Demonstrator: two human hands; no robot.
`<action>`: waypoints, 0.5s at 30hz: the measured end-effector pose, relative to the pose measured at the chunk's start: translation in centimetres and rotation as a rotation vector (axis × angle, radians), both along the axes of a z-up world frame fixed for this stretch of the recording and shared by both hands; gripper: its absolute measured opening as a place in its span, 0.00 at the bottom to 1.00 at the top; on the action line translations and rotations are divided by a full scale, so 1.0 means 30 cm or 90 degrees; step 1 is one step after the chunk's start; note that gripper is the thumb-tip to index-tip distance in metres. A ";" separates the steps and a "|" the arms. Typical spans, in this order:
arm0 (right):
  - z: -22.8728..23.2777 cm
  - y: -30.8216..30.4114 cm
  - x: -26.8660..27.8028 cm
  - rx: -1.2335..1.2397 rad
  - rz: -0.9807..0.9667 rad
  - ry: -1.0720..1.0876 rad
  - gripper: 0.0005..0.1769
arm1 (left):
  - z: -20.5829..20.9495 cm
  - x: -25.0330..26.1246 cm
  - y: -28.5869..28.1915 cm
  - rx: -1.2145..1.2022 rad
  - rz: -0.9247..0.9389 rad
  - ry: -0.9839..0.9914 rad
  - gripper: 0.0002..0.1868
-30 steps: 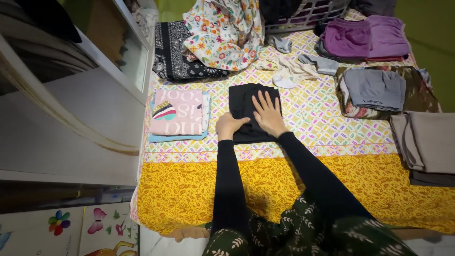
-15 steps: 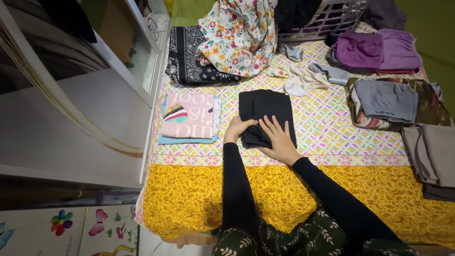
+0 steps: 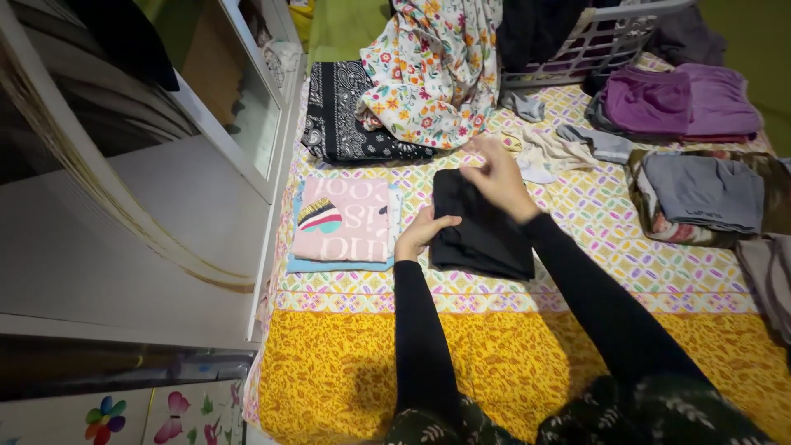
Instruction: The recorder folds several items of clothing, including t-shirts, leggings, and a patterned garment, on a bed.
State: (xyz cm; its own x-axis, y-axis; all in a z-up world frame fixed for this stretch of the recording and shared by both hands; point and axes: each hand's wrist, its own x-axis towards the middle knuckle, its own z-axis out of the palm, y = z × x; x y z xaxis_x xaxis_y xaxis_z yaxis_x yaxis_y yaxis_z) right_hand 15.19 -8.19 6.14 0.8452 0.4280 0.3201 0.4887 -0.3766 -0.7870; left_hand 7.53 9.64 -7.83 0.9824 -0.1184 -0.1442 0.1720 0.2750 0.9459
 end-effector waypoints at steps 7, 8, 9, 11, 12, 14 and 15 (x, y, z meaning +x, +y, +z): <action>0.089 0.375 0.260 0.071 0.052 -0.430 0.53 | -0.006 0.028 0.011 0.065 -0.001 -0.052 0.22; 0.075 0.392 0.280 0.012 0.049 -0.385 0.47 | -0.001 0.026 0.014 0.074 0.002 -0.053 0.23; 0.062 0.410 0.298 -0.048 0.046 -0.339 0.41 | 0.003 0.022 0.017 0.083 0.005 -0.054 0.24; -0.091 0.413 0.457 -0.075 0.019 -0.306 0.31 | 0.007 0.010 0.012 0.073 0.002 -0.064 0.25; -0.164 0.417 0.536 -0.099 -0.009 -0.276 0.23 | 0.014 0.005 0.013 0.065 -0.001 -0.078 0.27; -0.180 0.308 0.696 -0.009 -0.091 -0.286 0.17 | 0.041 -0.005 0.014 0.058 -0.001 -0.082 0.27; -0.190 0.248 0.775 0.080 -0.175 -0.296 0.12 | 0.052 -0.012 0.010 0.050 -0.001 -0.088 0.28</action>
State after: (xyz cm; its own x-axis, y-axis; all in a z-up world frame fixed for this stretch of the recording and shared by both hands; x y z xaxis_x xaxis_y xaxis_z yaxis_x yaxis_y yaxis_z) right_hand 38.42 -0.76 0.42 0.6776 0.1465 0.7207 0.6927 -0.4563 -0.5585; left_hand 7.17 9.93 -6.26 0.9933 -0.1143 -0.0168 0.0396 0.1995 0.9791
